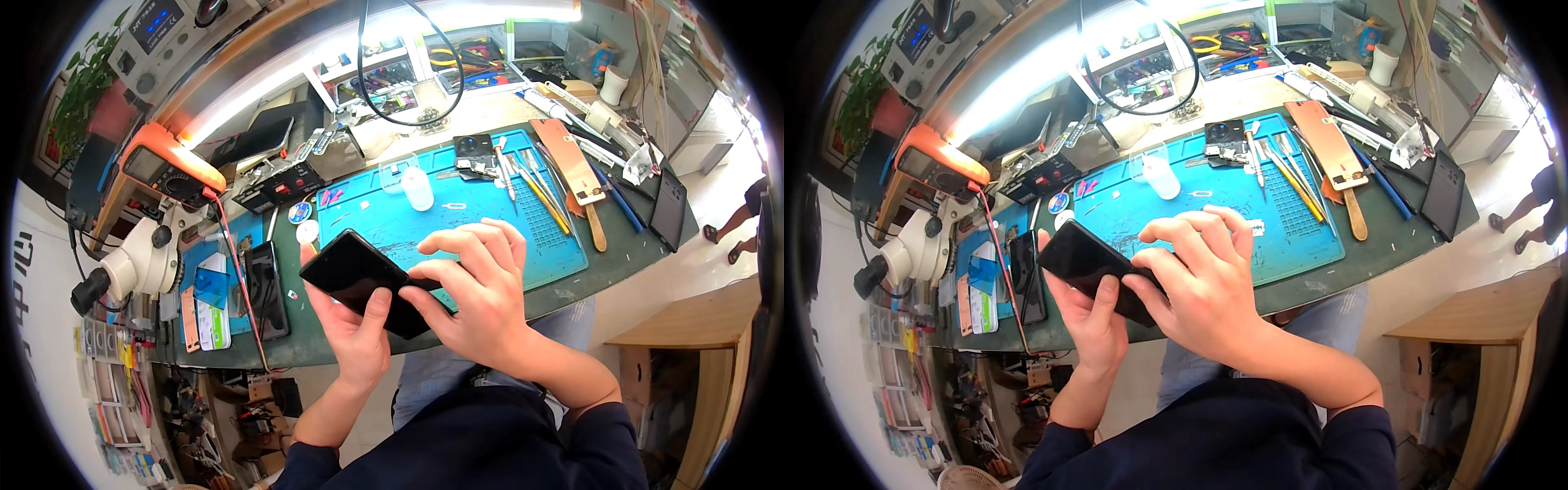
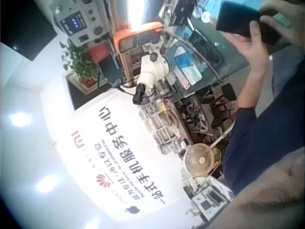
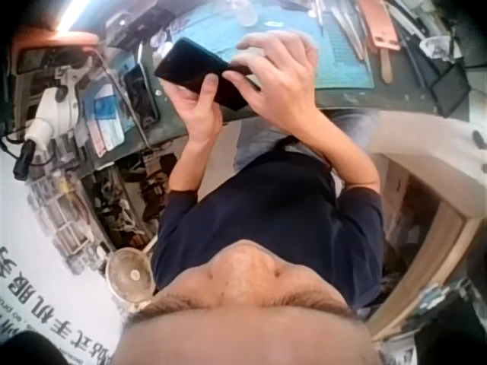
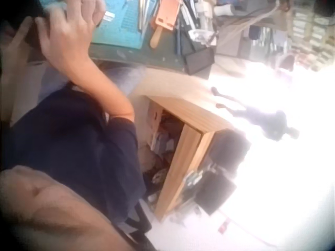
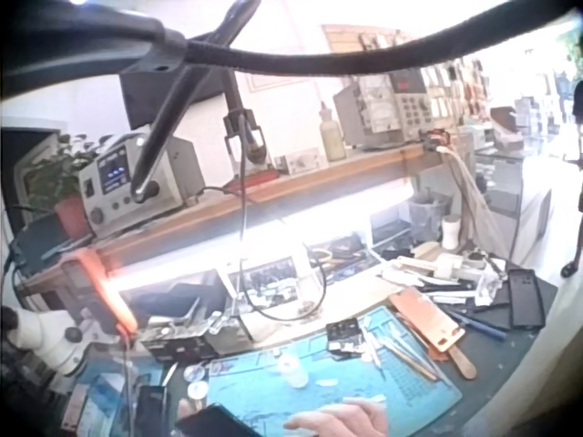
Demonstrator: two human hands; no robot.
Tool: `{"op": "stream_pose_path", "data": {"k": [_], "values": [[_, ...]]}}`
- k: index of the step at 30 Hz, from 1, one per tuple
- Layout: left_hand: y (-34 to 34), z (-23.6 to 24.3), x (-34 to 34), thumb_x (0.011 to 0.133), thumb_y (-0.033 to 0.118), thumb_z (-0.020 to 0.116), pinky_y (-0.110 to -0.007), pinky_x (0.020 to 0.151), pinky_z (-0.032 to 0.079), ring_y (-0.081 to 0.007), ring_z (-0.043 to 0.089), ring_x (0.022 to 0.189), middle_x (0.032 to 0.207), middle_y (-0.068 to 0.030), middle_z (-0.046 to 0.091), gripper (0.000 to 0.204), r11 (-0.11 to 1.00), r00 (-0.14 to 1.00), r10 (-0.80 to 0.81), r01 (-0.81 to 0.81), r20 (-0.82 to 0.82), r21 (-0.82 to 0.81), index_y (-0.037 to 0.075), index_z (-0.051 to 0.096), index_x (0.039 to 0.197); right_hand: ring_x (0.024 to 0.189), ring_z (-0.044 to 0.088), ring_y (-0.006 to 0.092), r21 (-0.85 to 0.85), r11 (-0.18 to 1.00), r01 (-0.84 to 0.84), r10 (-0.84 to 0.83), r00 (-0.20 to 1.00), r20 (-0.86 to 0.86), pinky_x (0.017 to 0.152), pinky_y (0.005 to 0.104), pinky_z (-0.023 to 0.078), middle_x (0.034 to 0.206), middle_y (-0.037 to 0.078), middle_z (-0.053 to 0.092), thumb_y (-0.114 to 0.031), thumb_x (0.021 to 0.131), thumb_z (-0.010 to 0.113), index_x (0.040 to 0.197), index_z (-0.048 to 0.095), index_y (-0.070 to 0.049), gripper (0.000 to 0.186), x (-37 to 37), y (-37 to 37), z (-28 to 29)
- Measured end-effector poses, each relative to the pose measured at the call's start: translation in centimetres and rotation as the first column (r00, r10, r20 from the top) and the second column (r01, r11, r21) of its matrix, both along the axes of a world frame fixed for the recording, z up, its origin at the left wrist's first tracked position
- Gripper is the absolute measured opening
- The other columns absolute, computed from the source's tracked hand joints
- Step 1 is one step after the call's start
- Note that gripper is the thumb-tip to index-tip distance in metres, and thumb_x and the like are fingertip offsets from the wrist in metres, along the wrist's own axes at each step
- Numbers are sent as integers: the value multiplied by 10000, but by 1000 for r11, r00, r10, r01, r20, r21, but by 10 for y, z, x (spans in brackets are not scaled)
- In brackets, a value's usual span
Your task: The person repairs a smartphone by manipulating its internal components and applying adhesive. They use a screwdriver to adjust parts on the motherboard, a brush to clean the interior, and a syringe to apply glue along the device's edge. The person also uses a second phone to record the work area.
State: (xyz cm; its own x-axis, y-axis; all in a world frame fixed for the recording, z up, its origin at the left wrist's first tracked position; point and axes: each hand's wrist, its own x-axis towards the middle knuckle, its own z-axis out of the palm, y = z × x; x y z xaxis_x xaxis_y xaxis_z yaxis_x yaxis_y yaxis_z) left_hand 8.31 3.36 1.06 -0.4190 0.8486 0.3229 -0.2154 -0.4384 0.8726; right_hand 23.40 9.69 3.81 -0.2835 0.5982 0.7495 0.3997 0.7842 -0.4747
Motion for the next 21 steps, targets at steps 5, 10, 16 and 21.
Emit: {"op": "stream_pose_path", "data": {"k": [5,10,16,21], "values": [[0,-5,-2,920,-116,657,-362,1065,460,-187,567,1217,1411,-53,517,988,1000,999,14,-14,-39,3,208,91,1663,948,608,216,31,1000,2,-2,1000,0,957,426,397,975,-24,687,-103,716,835,844,701,-114,186,-5,4,-6],[-1,-5,-4,944,-83,653,-365,1077,463,-214,557,1259,1437,-112,491,975,1000,993,13,-14,-117,-3,130,19,1652,946,607,218,8,999,-38,38,999,30,946,412,418,953,-3,677,-65,764,774,806,661,-85,122,-3,7,0],[-3,3,-3,944,-85,657,-357,1057,482,-208,578,1232,1404,-99,519,936,999,998,24,-27,-56,-48,129,76,1645,901,619,230,27,999,-21,22,998,-53,851,386,475,926,12,676,-48,736,773,820,642,-85,160,-2,14,-2],[-1,7,-42,973,-49,628,-382,1063,481,-193,574,1227,1364,-62,561,655,989,991,30,-10,128,-148,113,353,1545,722,646,236,1,959,-282,278,943,-182,639,315,537,924,34,713,-35,746,808,862,641,-85,211,3,-30,-2]]}}
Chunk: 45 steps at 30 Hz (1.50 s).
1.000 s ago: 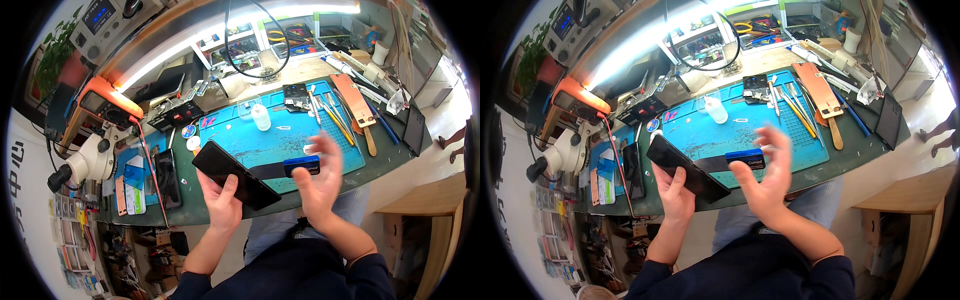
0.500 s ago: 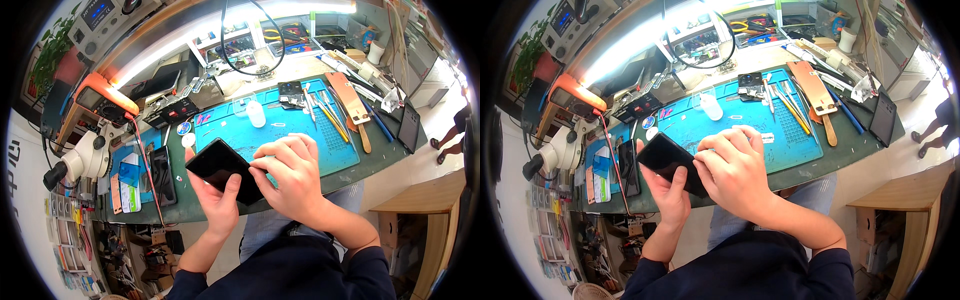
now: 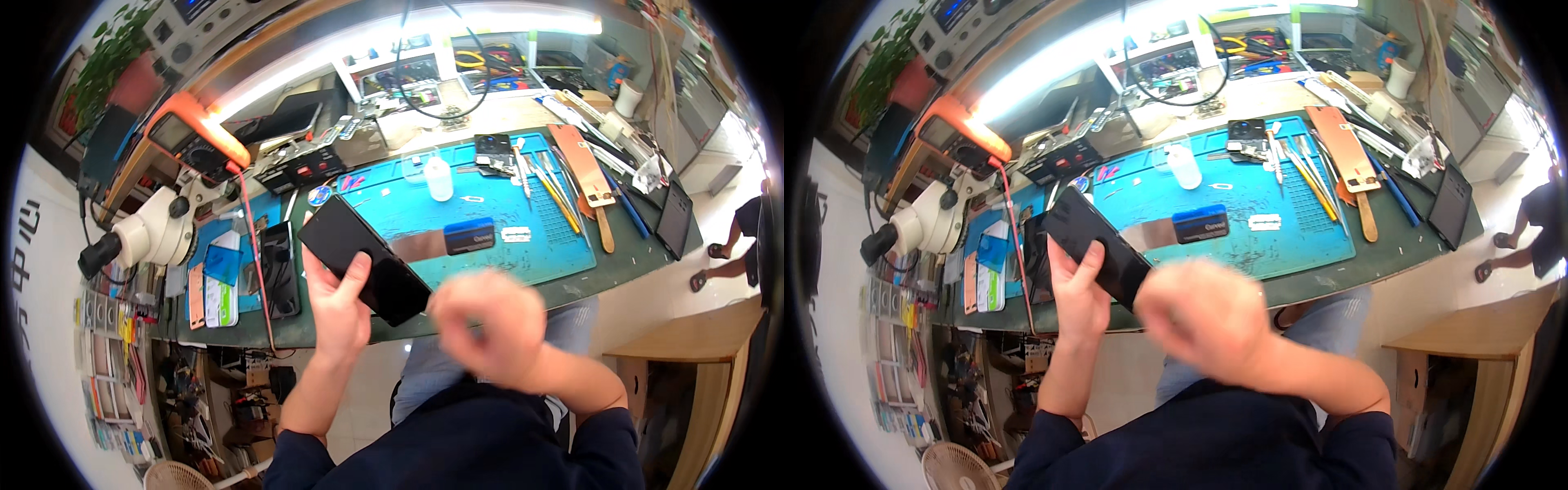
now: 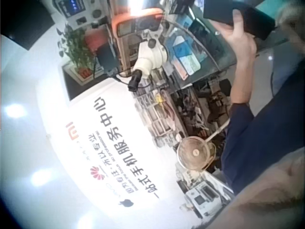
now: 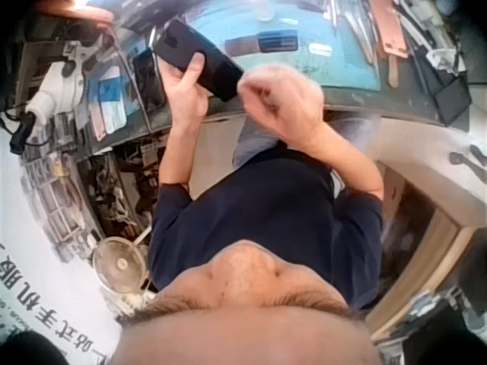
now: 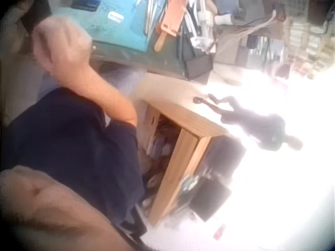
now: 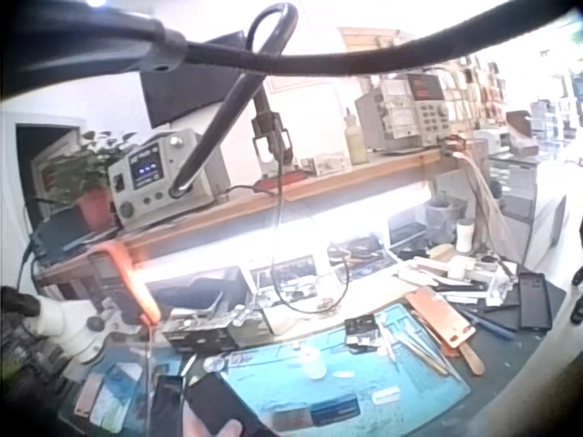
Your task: The person repairs a smartphone by manipulating its internal components and applying adhesive. They use a screwdriver to adjust parts on the motherboard, a brush to clean the interior, and a syringe to apply glue along the device's edge. The person also uses a second phone to record the work area.
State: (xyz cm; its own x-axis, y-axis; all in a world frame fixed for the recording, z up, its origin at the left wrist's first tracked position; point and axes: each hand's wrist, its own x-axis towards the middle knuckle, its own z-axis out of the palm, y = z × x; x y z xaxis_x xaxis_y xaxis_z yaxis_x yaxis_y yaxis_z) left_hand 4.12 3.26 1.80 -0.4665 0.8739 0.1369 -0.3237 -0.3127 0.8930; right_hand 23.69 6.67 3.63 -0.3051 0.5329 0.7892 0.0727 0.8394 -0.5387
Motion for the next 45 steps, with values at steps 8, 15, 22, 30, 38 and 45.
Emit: {"op": "stream_pose_path", "data": {"k": [8,15,22,30,38,45], "values": [[-20,16,-42,964,-42,637,-390,1067,480,-207,570,1249,1380,-79,569,617,993,995,-79,73,-60,-88,70,378,1513,756,658,171,98,914,-393,362,900,242,613,292,536,954,31,684,-104,756,675,1055,706,-64,303,-37,-47,-27],[-10,18,-26,923,-115,641,-397,1103,479,-227,548,1328,1477,-98,508,884,958,961,-275,271,-37,-99,160,196,1636,713,676,284,-261,960,-98,190,916,355,663,425,522,833,89,720,-225,900,730,978,740,-66,177,-10,42,3],[8,7,-16,906,-120,645,-405,1144,427,-231,518,1353,1491,-101,493,915,961,956,-277,273,-96,-46,161,177,1640,552,585,67,-726,674,-139,413,885,214,517,271,452,674,29,692,-228,995,675,849,730,-20,260,-11,49,-6],[11,-2,-13,916,-110,645,-408,1155,412,-238,486,1373,1518,-105,441,932,968,960,-250,250,-123,-21,148,127,1646,537,569,63,-783,607,-137,366,922,123,505,271,437,631,31,673,-187,975,701,820,728,-10,237,-11,48,-12],[13,-1,-10,918,-44,691,-408,1169,381,-241,469,1391,1537,-94,434,947,962,951,-273,267,-146,-57,148,126,1653,532,659,228,-704,695,-144,324,937,128,524,360,486,615,101,676,-231,951,705,783,719,-29,264,-13,52,-12],[14,-3,-10,927,-83,670,-403,1142,428,-233,502,1356,1507,-98,452,949,957,947,-291,288,-139,-44,152,96,1646,513,588,117,-604,779,-165,311,939,144,493,308,442,599,55,654,-169,964,707,778,706,-18,240,-12,56,-12]]}}
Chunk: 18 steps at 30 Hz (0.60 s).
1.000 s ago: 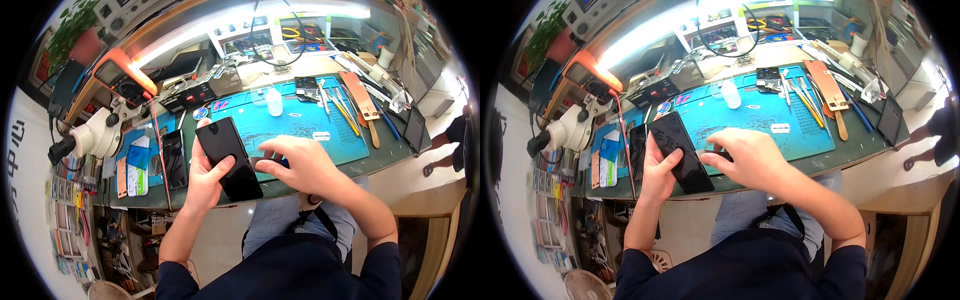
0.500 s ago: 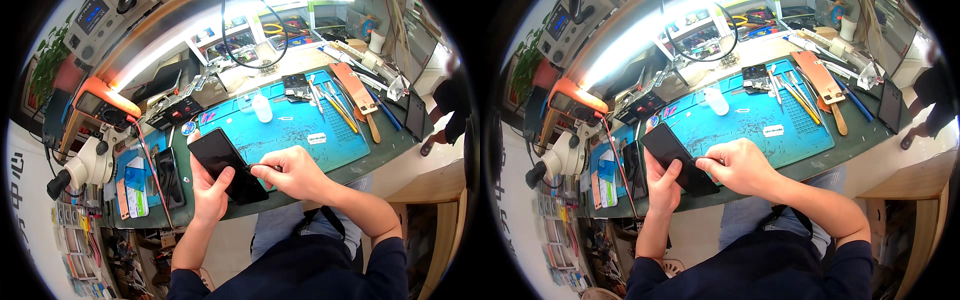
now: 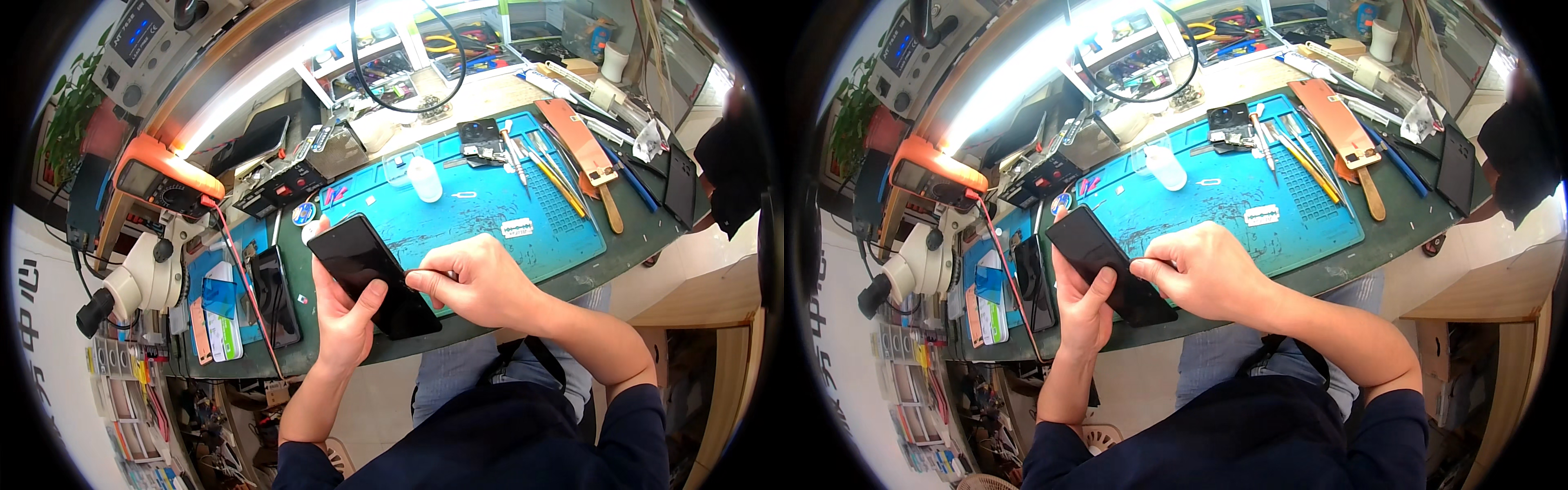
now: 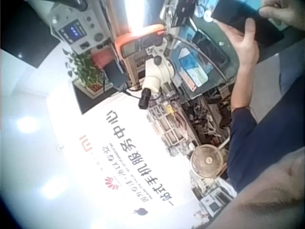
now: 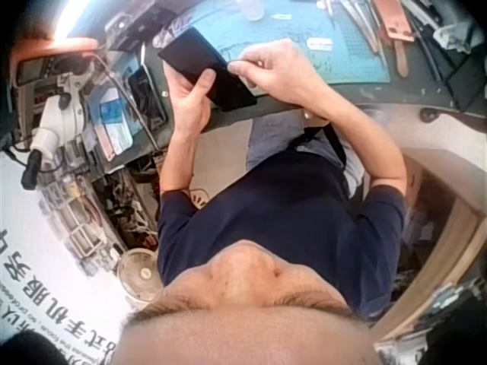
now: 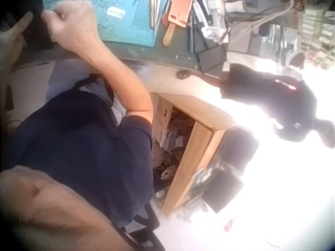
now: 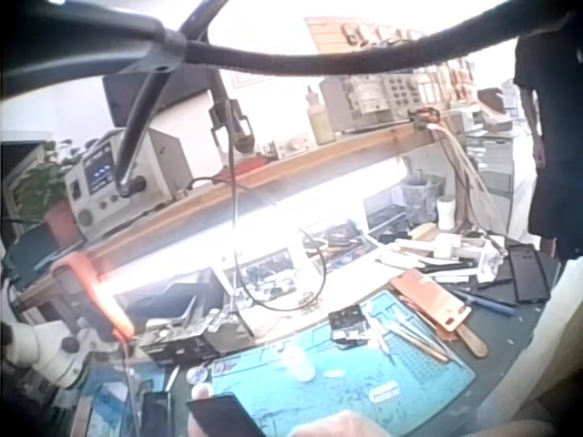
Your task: The person repairs a smartphone by manipulating its internal components and applying adhesive. They use a screwdriver to adjust parts on the motherboard, a brush to clean the interior, and a syringe to apply glue along the device's edge. The person also uses a second phone to record the work area.
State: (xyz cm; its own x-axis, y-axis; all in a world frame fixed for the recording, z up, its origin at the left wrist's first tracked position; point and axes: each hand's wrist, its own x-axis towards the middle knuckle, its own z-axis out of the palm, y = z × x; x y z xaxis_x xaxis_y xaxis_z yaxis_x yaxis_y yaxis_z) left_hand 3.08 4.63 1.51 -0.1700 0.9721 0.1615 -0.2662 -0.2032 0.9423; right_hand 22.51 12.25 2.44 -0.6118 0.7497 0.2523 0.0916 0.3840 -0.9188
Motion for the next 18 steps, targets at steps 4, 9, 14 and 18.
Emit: {"op": "stream_pose_path", "data": {"k": [4,9,14,18], "values": [[2,0,2,933,-81,665,-398,1137,432,-226,506,1348,1503,-91,455,941,1000,1000,13,-13,14,23,156,98,1646,505,594,135,136,991,14,-20,999,42,491,315,446,594,62,650,-172,962,708,766,702,-21,248,-1,4,-3],[0,-2,2,938,-79,661,-394,1147,417,-220,492,1358,1507,-86,447,945,1000,999,3,-3,43,10,160,86,1648,540,636,270,-14,999,51,-52,997,-65,524,376,470,603,127,635,-185,936,709,757,692,-14,248,-2,-4,0],[-2,-3,5,934,-87,658,-397,1155,407,-224,478,1373,1515,-87,436,956,1000,999,2,-3,49,19,159,74,1650,533,634,261,-54,996,74,-79,993,-91,526,368,474,606,124,640,-180,935,709,768,701,-10,239,-3,-6,2],[0,0,5,925,-97,658,-400,1156,406,-229,478,1378,1520,-90,433,966,999,1000,-20,19,14,27,159,73,1651,543,635,284,-13,997,71,-72,995,-68,528,379,475,608,129,635,-185,931,713,759,697,-17,241,-2,-1,4]]}}
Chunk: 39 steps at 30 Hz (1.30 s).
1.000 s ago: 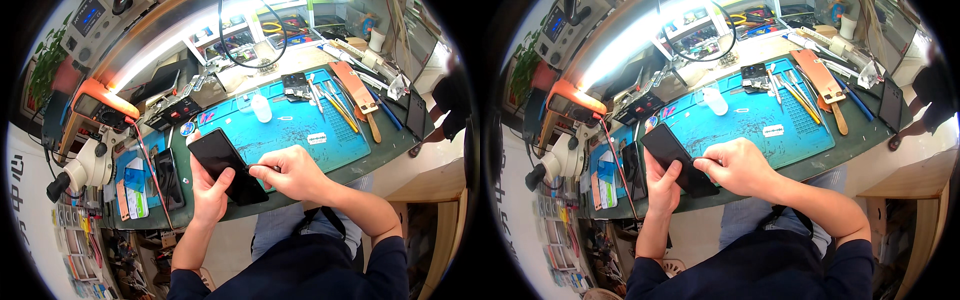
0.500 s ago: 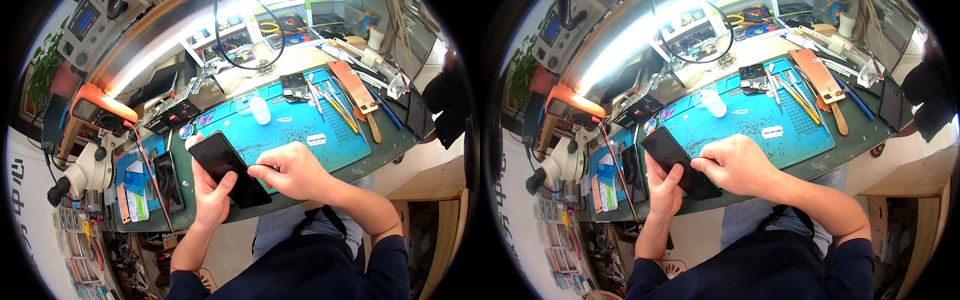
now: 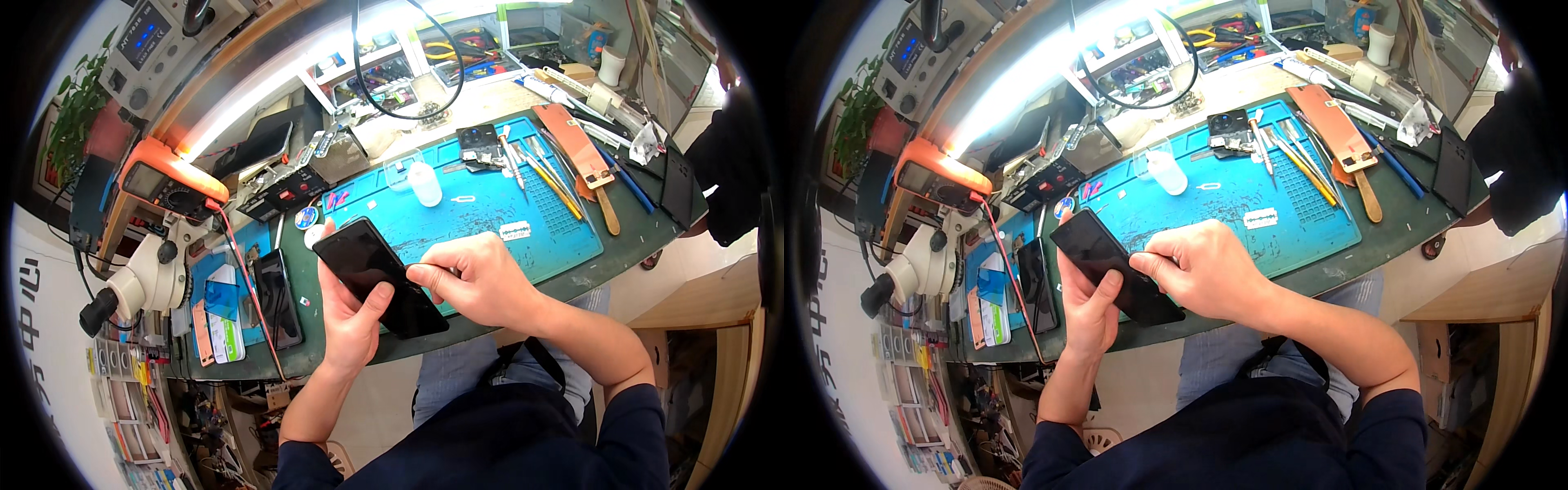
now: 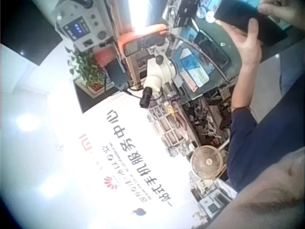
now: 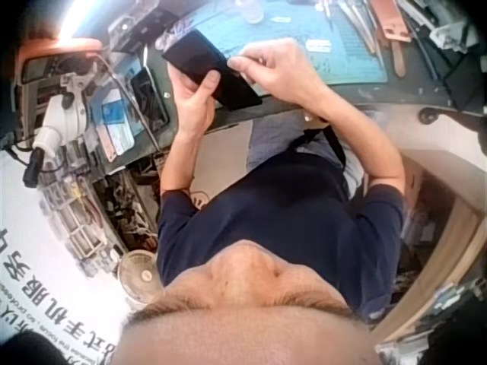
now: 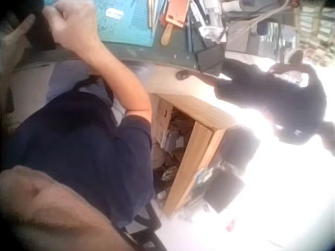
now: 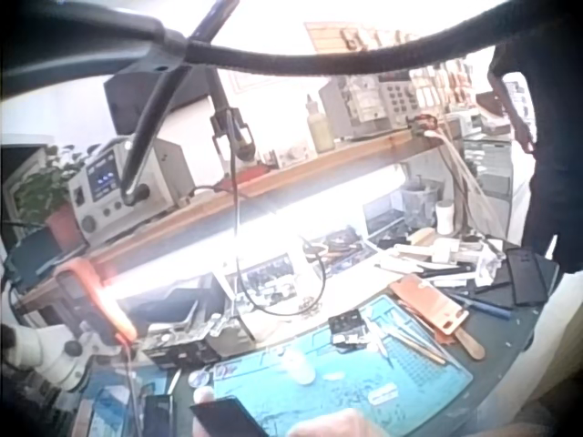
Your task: The person repairs a smartphone by manipulating its internal components and applying adhesive. They use a screwdriver to adjust parts on the motherboard, a brush to clean the interior, and a syringe to apply glue along the device's edge. The person also uses a second phone to record the work area.
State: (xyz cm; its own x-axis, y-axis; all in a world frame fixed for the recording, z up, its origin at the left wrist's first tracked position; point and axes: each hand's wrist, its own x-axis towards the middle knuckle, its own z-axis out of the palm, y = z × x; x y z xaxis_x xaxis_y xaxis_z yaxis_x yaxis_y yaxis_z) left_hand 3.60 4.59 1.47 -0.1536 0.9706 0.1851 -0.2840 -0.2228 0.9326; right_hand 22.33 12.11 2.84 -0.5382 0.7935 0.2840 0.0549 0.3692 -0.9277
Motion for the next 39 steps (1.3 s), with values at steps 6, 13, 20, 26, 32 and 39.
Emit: {"op": "stream_pose_path", "data": {"k": [6,13,20,26,32,39], "values": [[1,1,2,912,-94,678,-401,1153,410,-231,482,1380,1520,-91,434,988,1000,1000,-8,8,-6,15,161,74,1651,598,639,350,270,961,61,-74,997,39,542,420,481,641,154,632,-226,912,737,739,692,-41,257,-1,3,-5],[1,-2,1,909,-93,682,-386,1133,432,-232,516,1351,1503,-81,457,998,1000,999,8,-7,-35,27,170,70,1653,600,648,341,221,974,53,-61,998,30,542,415,483,645,150,641,-233,919,733,763,711,-42,248,-1,5,1],[0,-2,7,910,-96,677,-394,1132,442,-230,520,1349,1503,-90,461,999,999,999,28,-30,43,42,173,67,1654,566,660,291,-21,999,29,-29,999,15,538,373,491,646,129,665,-222,933,724,811,736,-26,231,0,1,4],[5,-1,4,912,-102,660,-403,1123,458,-238,528,1342,1503,-96,468,970,999,995,21,-17,96,-47,178,101,1654,540,644,257,150,988,39,-44,998,33,525,365,482,640,122,664,-219,945,715,819,735,-26,232,3,8,1],[6,-4,3,913,-119,639,-402,1126,453,-240,529,1341,1504,-99,476,962,999,987,34,-28,155,-44,175,104,1656,491,556,188,68,990,124,-122,992,-38,490,346,425,597,104,605,-191,938,736,819,715,-5,222,-4,-3,-8],[6,-7,8,917,-123,634,-408,1142,436,-245,515,1364,1511,-91,469,976,998,990,49,-55,132,42,182,79,1660,487,484,144,-34,976,217,-219,966,-134,477,334,379,583,91,565,-160,945,735,795,697,9,229,-12,-17,-15]]}}
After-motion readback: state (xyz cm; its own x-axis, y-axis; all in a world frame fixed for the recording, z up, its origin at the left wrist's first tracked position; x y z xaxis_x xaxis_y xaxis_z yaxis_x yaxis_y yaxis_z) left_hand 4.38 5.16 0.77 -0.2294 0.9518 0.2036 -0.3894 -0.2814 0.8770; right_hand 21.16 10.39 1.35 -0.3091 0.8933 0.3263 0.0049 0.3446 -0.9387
